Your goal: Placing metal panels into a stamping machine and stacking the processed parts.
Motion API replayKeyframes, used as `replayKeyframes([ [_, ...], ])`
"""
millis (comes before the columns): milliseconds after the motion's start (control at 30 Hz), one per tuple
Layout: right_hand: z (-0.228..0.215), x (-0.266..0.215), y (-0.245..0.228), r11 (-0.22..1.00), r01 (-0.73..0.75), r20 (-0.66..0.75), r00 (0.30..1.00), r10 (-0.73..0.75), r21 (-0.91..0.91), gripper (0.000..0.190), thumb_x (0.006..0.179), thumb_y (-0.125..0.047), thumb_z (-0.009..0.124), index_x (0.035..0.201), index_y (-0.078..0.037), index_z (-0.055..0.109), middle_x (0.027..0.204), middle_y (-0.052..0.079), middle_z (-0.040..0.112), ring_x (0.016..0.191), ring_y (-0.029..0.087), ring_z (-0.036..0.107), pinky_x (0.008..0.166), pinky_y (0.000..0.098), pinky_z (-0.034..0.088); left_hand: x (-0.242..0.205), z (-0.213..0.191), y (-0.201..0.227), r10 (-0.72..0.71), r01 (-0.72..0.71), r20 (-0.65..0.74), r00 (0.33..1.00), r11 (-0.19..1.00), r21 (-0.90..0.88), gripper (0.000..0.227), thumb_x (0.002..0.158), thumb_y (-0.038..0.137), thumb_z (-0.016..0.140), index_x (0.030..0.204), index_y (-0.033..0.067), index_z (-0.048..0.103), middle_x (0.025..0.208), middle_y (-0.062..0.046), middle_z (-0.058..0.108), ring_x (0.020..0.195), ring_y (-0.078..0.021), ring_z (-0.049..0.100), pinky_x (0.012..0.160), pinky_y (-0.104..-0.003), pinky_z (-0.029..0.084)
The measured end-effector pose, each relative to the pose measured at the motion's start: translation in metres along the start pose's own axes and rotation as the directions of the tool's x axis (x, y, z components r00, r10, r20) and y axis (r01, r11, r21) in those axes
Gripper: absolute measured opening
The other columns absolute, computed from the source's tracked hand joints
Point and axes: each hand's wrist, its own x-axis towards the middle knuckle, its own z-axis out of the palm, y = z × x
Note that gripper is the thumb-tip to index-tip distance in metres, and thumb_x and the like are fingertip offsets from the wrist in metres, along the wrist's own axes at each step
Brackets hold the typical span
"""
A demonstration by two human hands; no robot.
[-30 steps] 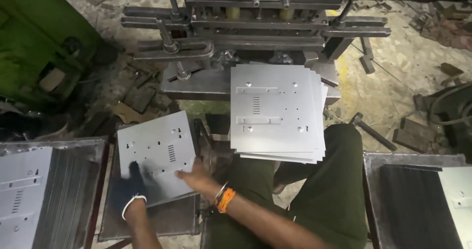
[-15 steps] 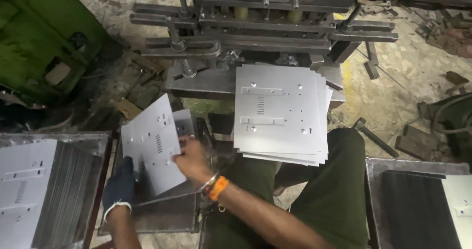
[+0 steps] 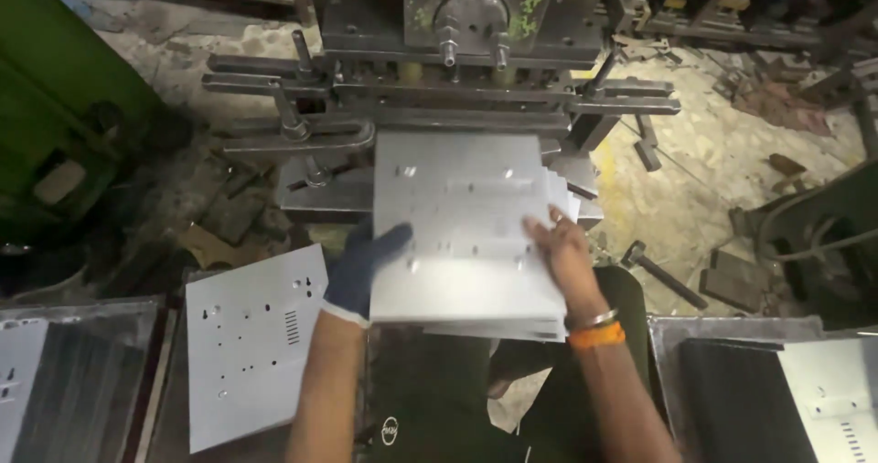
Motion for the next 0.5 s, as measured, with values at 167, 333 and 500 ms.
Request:
replayKeyframes([
  [167,-0.008,0.081,-0.001,0.997,0.0,-0.013,1.0,0.001,0.075,0.059,0.091,-0.026,0.073,0.13,0.014,0.054,0.109,0.015,0.066,0.092,0.02,0.062,0.082,0.0297,0.048,0.108,-0.024,-0.013,0.074,-0.049,-0.088,0.993,0.964,0.261,0.043,0.081,0.025,0.08,0.114,-0.0023,0.074,0.096,-0.01,0.077,0.081,-0.0221,0.071,0.074,-0.037,0.058],
  [333,0.006,0.125,0.0,0.996,0.084,0.0,0.996,-0.084,0.002,0.039,0.088,-0.026,0.074,0.112,0.003,0.066,0.094,0.001,0.065,0.084,0.014,0.055,0.074,0.0266,0.045,0.144,-0.047,-0.011,0.259,-0.23,-0.044,0.965,0.913,0.338,0.03,0.086,0.021,0.08,0.108,0.001,0.078,0.097,-0.005,0.078,0.081,-0.0141,0.071,0.074,-0.031,0.057],
  [500,0.002,0.126,0.014,0.97,0.149,-0.046,0.986,-0.16,-0.194,0.046,0.089,-0.033,0.076,0.107,0.008,0.066,0.093,0.004,0.065,0.088,0.014,0.056,0.082,0.0274,0.045,0.125,-0.036,-0.006,0.276,-0.259,-0.051,0.96,0.941,0.217,0.025,0.087,0.019,0.078,0.105,0.0013,0.078,0.09,-0.005,0.076,0.074,-0.0142,0.069,0.067,-0.032,0.056],
])
